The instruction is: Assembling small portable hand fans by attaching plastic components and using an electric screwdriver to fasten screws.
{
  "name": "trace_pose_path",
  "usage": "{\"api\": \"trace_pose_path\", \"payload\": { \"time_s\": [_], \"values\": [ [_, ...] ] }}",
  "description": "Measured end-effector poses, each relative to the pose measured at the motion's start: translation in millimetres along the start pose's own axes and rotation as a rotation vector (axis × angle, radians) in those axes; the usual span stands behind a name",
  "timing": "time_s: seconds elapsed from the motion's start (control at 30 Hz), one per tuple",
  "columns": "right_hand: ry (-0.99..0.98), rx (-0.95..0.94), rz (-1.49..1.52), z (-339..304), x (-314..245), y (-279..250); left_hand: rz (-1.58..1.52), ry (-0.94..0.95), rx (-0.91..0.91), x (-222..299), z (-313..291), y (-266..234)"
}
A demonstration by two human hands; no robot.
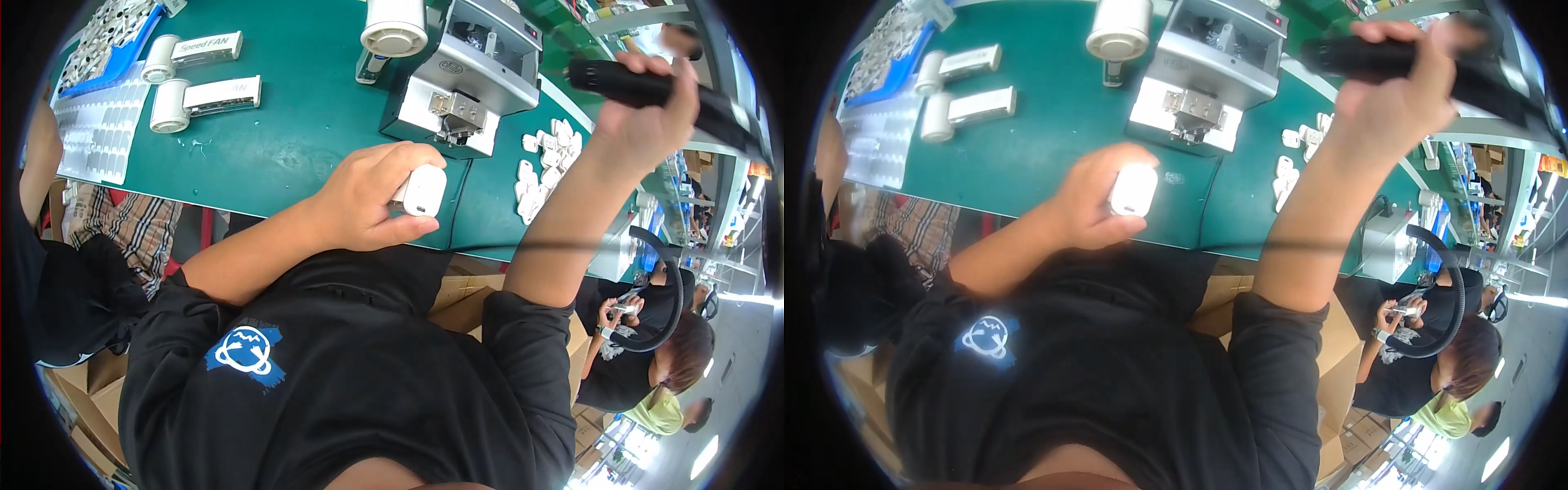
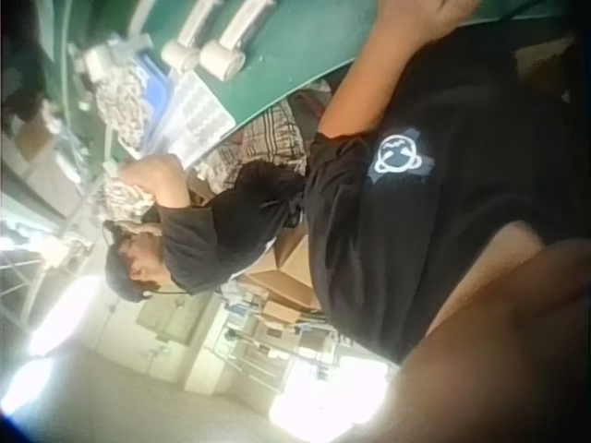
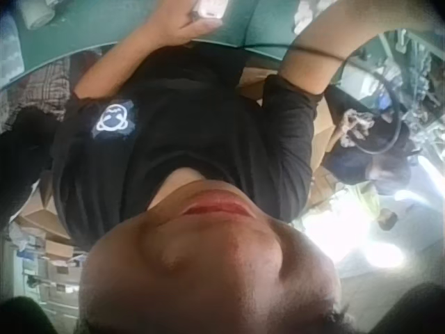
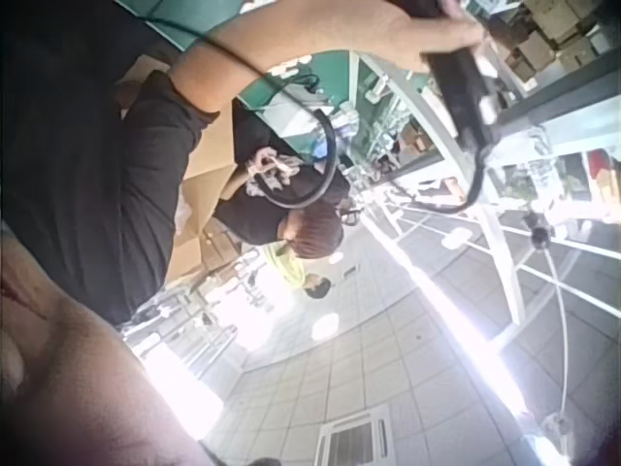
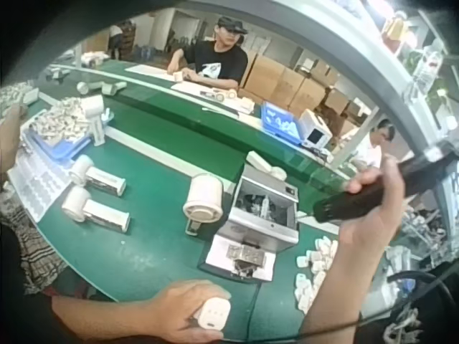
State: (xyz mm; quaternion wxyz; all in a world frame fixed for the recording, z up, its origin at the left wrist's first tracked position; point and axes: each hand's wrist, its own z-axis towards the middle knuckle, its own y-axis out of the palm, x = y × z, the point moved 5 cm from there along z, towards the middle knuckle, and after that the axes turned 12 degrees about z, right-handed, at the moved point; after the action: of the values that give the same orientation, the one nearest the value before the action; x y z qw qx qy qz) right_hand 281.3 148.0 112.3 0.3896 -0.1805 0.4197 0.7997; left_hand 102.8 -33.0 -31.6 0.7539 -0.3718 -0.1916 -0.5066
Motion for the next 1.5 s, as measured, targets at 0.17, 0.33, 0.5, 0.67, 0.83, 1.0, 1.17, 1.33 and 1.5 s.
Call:
{"api": "trace_pose_path", "payload": {
  "time_s": [0.17,0.33,0.5,0.67,0.83,1.0,1.17,1.33,1.5],
  "values": [
    [0.070,-0.161,-0.235,-7,17,18,0.029,0.018,-0.043,-1,0,2],
    [0.078,-0.185,0.092,-24,-12,17,0.028,-0.020,0.014,-5,-2,-6],
    [0.226,-0.266,0.055,-75,28,30,-0.011,0.010,0.030,-9,-2,-8],
    [0.238,-0.245,0.018,-89,53,26,-0.138,-0.074,0.035,-15,-10,-6],
    [0.223,-0.266,0.003,-99,51,25,-0.132,-0.073,0.042,-13,-10,-8],
    [0.457,-0.355,0.146,-102,36,21,-0.061,0.002,0.054,-7,-1,-3],
    [0.346,-0.498,0.235,-109,-15,43,-0.022,0.010,0.053,5,2,9],
    [0.312,-0.498,0.218,-115,-33,48,0.039,0.021,0.026,13,10,16],
    [0.298,-0.508,0.213,-120,-20,53,0.068,-0.006,-0.103,5,2,20]
  ]
}}
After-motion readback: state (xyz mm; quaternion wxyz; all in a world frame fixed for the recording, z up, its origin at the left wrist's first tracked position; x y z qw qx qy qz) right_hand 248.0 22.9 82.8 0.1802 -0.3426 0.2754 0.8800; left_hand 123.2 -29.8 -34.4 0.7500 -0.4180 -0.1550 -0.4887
